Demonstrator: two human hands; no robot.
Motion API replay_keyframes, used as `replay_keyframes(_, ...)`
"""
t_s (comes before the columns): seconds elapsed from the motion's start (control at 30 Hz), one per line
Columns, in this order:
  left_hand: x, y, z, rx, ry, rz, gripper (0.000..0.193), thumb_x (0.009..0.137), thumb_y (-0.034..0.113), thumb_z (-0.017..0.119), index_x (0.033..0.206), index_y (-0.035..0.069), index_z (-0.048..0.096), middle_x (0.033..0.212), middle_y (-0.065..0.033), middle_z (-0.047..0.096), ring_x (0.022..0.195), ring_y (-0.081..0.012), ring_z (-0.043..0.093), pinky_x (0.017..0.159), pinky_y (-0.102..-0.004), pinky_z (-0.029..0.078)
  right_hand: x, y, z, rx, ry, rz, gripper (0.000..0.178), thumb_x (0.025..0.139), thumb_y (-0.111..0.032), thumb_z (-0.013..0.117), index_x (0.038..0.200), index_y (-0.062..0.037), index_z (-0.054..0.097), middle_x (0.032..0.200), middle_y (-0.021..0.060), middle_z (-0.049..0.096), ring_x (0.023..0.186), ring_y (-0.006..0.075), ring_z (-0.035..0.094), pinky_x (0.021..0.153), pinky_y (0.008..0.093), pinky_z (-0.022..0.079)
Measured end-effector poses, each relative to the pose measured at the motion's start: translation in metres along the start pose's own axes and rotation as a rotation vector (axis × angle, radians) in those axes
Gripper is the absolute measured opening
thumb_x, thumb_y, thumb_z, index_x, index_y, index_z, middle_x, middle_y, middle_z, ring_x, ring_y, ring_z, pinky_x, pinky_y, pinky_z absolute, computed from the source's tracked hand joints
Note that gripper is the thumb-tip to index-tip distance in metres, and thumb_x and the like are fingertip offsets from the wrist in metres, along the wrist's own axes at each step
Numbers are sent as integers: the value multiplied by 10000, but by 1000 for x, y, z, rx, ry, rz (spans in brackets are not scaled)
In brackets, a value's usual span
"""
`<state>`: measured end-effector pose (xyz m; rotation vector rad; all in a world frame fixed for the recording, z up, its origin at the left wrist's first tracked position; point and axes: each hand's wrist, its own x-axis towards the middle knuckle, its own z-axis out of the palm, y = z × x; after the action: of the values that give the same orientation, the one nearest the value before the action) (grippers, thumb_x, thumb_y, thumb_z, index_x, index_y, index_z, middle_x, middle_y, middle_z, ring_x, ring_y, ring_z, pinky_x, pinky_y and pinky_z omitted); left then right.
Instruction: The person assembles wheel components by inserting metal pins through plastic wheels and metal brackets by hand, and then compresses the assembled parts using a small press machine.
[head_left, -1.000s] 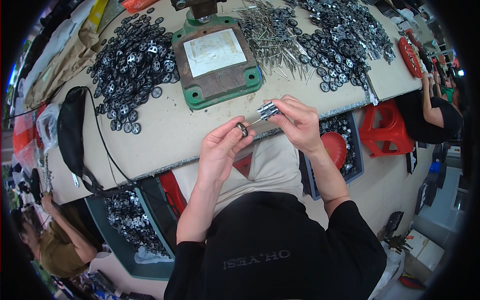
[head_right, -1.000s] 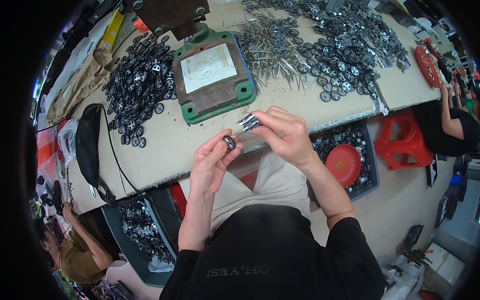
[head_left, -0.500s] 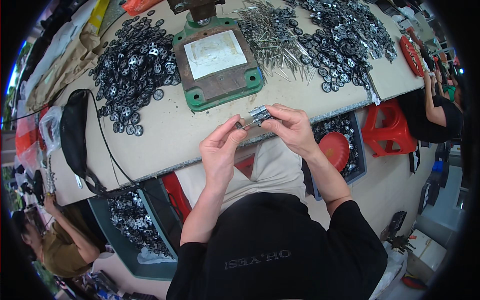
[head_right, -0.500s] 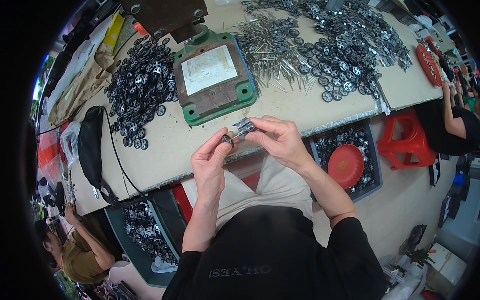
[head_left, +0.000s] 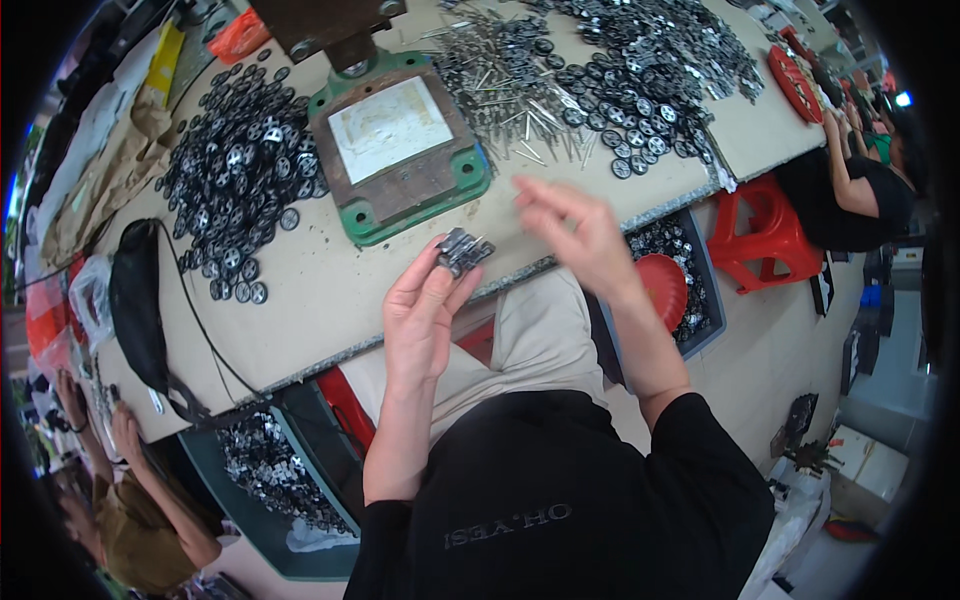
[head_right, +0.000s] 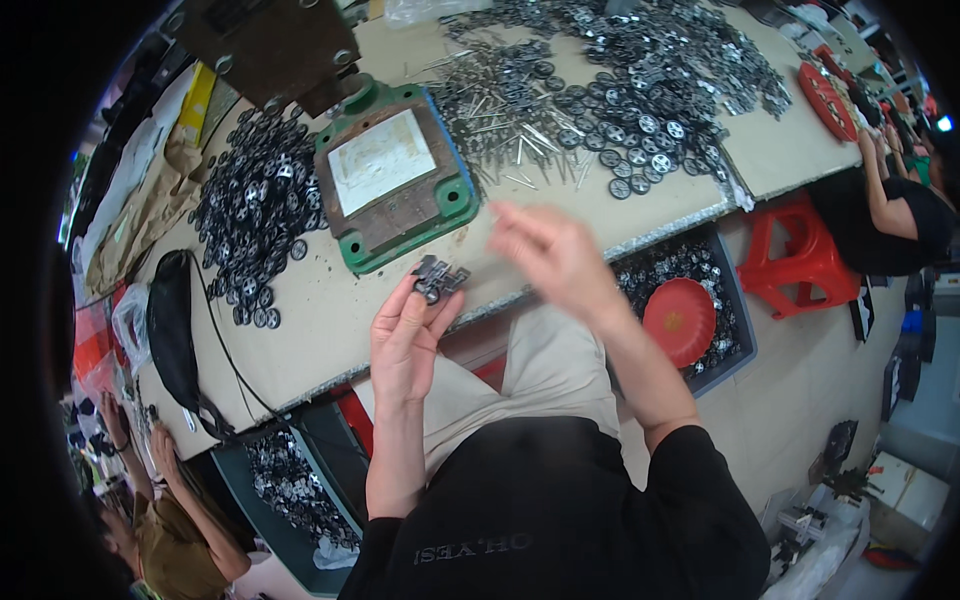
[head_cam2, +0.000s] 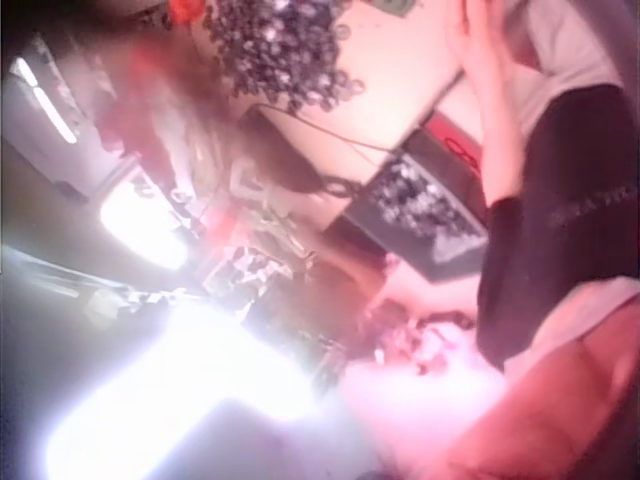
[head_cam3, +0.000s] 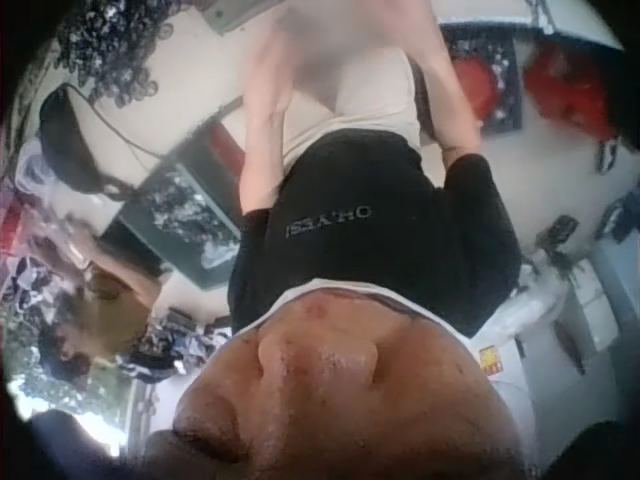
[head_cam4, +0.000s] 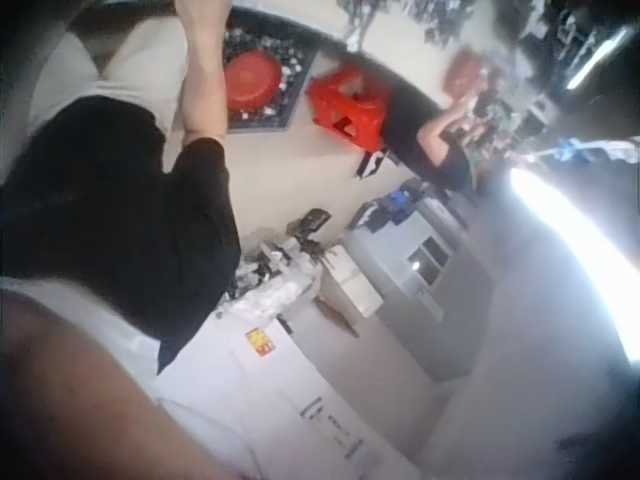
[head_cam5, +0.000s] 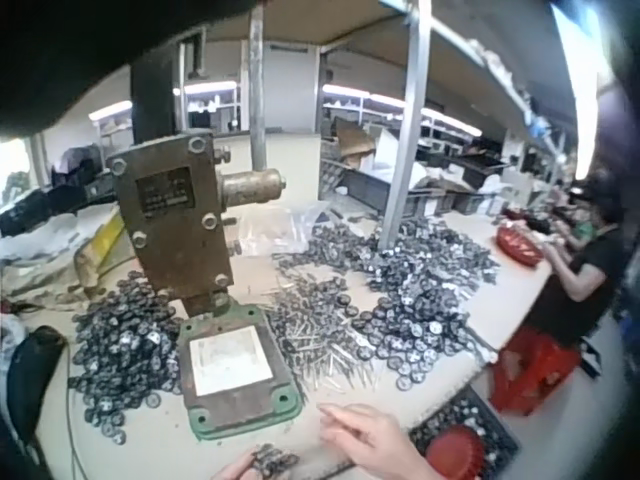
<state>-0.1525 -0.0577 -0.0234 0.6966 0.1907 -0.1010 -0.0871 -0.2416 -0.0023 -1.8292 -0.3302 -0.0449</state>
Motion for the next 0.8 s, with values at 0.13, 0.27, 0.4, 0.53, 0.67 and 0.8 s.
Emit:
replay_keyframes(0.13, 1, 5, -3, -45, -68, -121, 316, 886, 49, 486, 1197, -1, 466, 1141, -150, 541, 1040, -290, 549, 908, -391, 471, 47, 16, -48, -549, 175, 65, 206, 767, -114, 608, 952, -27, 634, 854, 113, 619, 807, 268, 579, 718, 346, 450)
replay_keyframes(0.27, 2, 1, -6, -51, -59, -120, 299, 887, 56, 489, 1180, 3, 474, 1143, -155, 538, 1050, -308, 540, 906, -384, 473, 79, 47, -68, -728, 245, -25, 189, 754, -98, 608, 930, -36, 638, 845, 118, 601, 842, 287, 569, 741, 367, 444)
replay_keyframes(0.4, 2, 1, -7, -53, -54, -104, 288, 885, 52, 492, 1167, 0, 481, 1134, -153, 542, 1048, -303, 542, 907, -367, 471, 86, 50, -68, -913, 195, -125, 221, 751, -116, 627, 945, -11, 628, 935, 127, 580, 753, 253, 574, 685, 338, 447)
replay_keyframes(0.53, 3, 2, -4, -56, -85, -128, 302, 886, 57, 492, 1179, -9, 469, 1122, -151, 549, 1046, -296, 543, 903, -350, 471, 79, 44, -68, -635, 189, -90, 272, 717, -97, 667, 969, -4, 624, 771, 87, 601, 657, 178, 562, 612, 275, 439)
replay_keyframes(0.67, 3, 2, -5, -51, -95, -133, 312, 887, 67, 494, 1185, -19, 462, 1118, -149, 552, 1045, -294, 544, 894, -343, 476, 44, 12, -51, -221, -154, 240, 255, 708, -80, 672, 948, -5, 627, 607, 36, 530, 583, 61, 474, 555, 208, 390)
replay_keyframes(0.8, 2, 2, -4, -41, -87, -146, 315, 887, 75, 496, 1182, -29, 459, 1116, -149, 553, 1036, -292, 549, 883, -335, 482, 32, 6, -43, -608, -215, 140, 301, 709, -124, 653, 985, -9, 616, 833, 146, 607, 759, 273, 584, 703, 339, 449)
